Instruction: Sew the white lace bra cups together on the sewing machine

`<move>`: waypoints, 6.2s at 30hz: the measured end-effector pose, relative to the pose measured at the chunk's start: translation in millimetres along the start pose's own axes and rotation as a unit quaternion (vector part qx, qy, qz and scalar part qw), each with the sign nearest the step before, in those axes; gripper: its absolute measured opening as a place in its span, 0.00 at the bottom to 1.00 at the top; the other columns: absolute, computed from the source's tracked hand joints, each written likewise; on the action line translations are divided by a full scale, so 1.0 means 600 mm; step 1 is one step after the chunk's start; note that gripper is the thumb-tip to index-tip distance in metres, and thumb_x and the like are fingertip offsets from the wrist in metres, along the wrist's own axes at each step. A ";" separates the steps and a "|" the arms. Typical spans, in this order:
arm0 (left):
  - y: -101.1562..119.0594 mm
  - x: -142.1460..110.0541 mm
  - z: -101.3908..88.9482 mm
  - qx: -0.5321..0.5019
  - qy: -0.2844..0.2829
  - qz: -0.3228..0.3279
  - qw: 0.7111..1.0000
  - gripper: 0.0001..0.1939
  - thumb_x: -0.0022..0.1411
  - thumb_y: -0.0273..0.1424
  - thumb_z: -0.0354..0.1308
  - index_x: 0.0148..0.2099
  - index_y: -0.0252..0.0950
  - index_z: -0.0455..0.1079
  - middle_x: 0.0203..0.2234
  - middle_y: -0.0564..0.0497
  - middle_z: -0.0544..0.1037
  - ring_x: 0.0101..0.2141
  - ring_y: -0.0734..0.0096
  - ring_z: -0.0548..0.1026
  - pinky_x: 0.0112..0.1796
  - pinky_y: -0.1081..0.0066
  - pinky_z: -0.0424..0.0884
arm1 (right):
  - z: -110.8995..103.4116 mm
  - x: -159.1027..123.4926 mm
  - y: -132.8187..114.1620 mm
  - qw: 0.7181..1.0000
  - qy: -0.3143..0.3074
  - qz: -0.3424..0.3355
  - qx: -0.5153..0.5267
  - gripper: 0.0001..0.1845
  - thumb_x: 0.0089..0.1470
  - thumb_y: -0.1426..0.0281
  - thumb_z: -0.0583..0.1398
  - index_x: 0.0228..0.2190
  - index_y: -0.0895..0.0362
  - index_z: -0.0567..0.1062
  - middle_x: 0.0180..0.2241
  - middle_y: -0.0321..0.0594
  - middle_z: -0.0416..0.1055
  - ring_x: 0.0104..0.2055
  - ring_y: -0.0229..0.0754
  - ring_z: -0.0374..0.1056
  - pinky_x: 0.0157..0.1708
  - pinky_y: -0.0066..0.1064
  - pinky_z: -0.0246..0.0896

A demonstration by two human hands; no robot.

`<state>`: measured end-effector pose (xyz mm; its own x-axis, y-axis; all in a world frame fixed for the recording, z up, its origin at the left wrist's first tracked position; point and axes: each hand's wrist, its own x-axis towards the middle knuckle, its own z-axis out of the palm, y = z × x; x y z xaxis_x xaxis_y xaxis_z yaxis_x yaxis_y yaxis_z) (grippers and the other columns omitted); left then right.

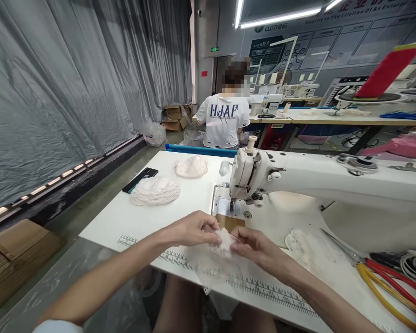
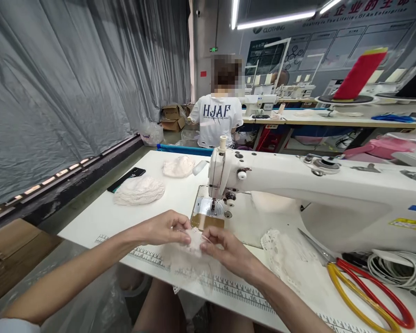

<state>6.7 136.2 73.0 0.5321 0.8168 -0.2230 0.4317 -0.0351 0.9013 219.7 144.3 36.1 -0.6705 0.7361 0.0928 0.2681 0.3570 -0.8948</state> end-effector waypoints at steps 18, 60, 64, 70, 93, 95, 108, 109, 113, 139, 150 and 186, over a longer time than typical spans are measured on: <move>-0.068 -0.163 0.161 -0.319 -0.060 -0.123 0.938 0.17 0.40 0.24 0.69 0.36 0.30 0.74 0.28 0.50 0.75 0.30 0.74 0.70 0.33 0.74 0.66 | 0.169 -0.183 -0.014 0.914 -0.083 0.200 0.343 0.15 0.46 0.60 0.65 0.27 0.61 0.75 0.25 0.36 0.65 0.29 0.37 0.58 0.29 0.27 0.51; -0.154 -0.140 0.205 -0.465 -0.022 -0.213 0.859 0.21 0.38 0.38 0.71 0.24 0.31 0.63 0.19 0.55 0.70 0.21 0.81 0.65 0.25 0.79 0.58 | 0.147 -0.242 0.081 0.876 -0.117 0.242 0.401 0.09 0.46 0.65 0.66 0.28 0.60 0.79 0.27 0.36 0.68 0.29 0.34 0.62 0.31 0.26 0.56; -0.149 -0.131 0.216 -0.415 -0.049 -0.214 0.883 0.20 0.41 0.39 0.69 0.26 0.31 0.65 0.20 0.54 0.71 0.22 0.79 0.66 0.26 0.78 0.60 | 0.154 -0.237 0.077 0.874 -0.126 0.232 0.407 0.14 0.43 0.63 0.67 0.32 0.59 0.78 0.28 0.35 0.68 0.30 0.35 0.61 0.29 0.25 0.54; -0.139 -0.118 0.232 -0.272 -0.042 -0.182 0.944 0.16 0.48 0.40 0.65 0.31 0.30 0.71 0.21 0.54 0.70 0.24 0.79 0.64 0.26 0.78 0.58 | 0.178 -0.216 0.063 0.893 -0.114 0.247 0.359 0.16 0.45 0.59 0.65 0.24 0.60 0.72 0.22 0.31 0.61 0.24 0.32 0.54 0.25 0.25 0.49; -0.131 -0.149 0.220 -0.166 -0.006 -0.132 0.977 0.14 0.47 0.36 0.65 0.35 0.32 0.74 0.28 0.51 0.73 0.30 0.72 0.67 0.30 0.77 0.59 | 0.196 -0.195 0.053 0.935 -0.061 0.241 0.254 0.20 0.49 0.53 0.60 0.24 0.58 0.70 0.23 0.33 0.60 0.27 0.36 0.56 0.26 0.25 0.50; -0.133 -0.151 0.222 -0.171 -0.003 -0.137 0.976 0.15 0.48 0.37 0.65 0.35 0.32 0.74 0.27 0.52 0.72 0.29 0.72 0.66 0.29 0.77 0.59 | 0.197 -0.196 0.053 0.937 -0.059 0.241 0.247 0.20 0.49 0.53 0.60 0.23 0.58 0.69 0.23 0.33 0.61 0.26 0.36 0.56 0.26 0.26 0.51; -0.136 -0.149 0.241 -0.211 0.070 -0.153 0.963 0.12 0.50 0.36 0.63 0.32 0.30 0.75 0.24 0.52 0.71 0.27 0.75 0.65 0.27 0.77 0.58 | 0.200 -0.205 0.058 0.965 -0.023 0.203 0.164 0.15 0.54 0.57 0.58 0.30 0.57 0.69 0.26 0.34 0.63 0.29 0.37 0.59 0.27 0.26 0.53; -0.134 -0.149 0.241 -0.211 0.071 -0.156 0.962 0.12 0.50 0.35 0.63 0.32 0.29 0.75 0.24 0.52 0.71 0.26 0.76 0.64 0.27 0.78 0.57 | 0.200 -0.206 0.058 0.967 -0.015 0.199 0.157 0.14 0.55 0.58 0.58 0.34 0.56 0.69 0.29 0.36 0.64 0.31 0.38 0.60 0.29 0.26 0.55; -0.132 -0.147 0.241 -0.216 0.069 -0.177 0.958 0.12 0.49 0.35 0.63 0.31 0.29 0.75 0.23 0.53 0.70 0.25 0.77 0.63 0.26 0.77 0.57 | 0.202 -0.212 0.058 0.970 0.005 0.179 0.162 0.11 0.56 0.61 0.57 0.39 0.53 0.66 0.34 0.37 0.65 0.35 0.40 0.63 0.33 0.27 0.59; -0.144 -0.146 0.250 -0.310 0.029 -0.200 0.929 0.15 0.47 0.36 0.65 0.34 0.28 0.75 0.24 0.53 0.68 0.26 0.77 0.63 0.27 0.77 0.57 | 0.202 -0.208 0.058 0.976 -0.022 0.147 0.158 0.11 0.57 0.65 0.57 0.27 0.54 0.61 0.30 0.34 0.62 0.32 0.37 0.59 0.30 0.26 0.53; -0.133 -0.144 0.245 -0.274 0.043 -0.198 0.940 0.13 0.48 0.35 0.64 0.31 0.28 0.75 0.22 0.53 0.68 0.25 0.78 0.63 0.26 0.78 0.57 | 0.203 -0.205 0.061 0.967 -0.013 0.169 0.192 0.10 0.57 0.62 0.56 0.29 0.55 0.66 0.28 0.34 0.62 0.31 0.37 0.59 0.30 0.27 0.55; -0.156 -0.157 0.241 -0.411 0.055 -0.166 0.895 0.12 0.48 0.35 0.66 0.30 0.30 0.73 0.28 0.48 0.76 0.30 0.72 0.70 0.33 0.74 0.64 | 0.195 -0.212 0.057 0.920 -0.062 0.257 0.290 0.12 0.48 0.60 0.63 0.26 0.57 0.74 0.26 0.34 0.68 0.30 0.36 0.62 0.30 0.25 0.56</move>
<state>21.4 -20.9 -44.3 0.3799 0.7562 -0.5328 -0.1529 0.6194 0.7700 233.2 -4.5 -57.3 -0.6414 0.6377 -0.4265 0.1826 -0.4130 -0.8922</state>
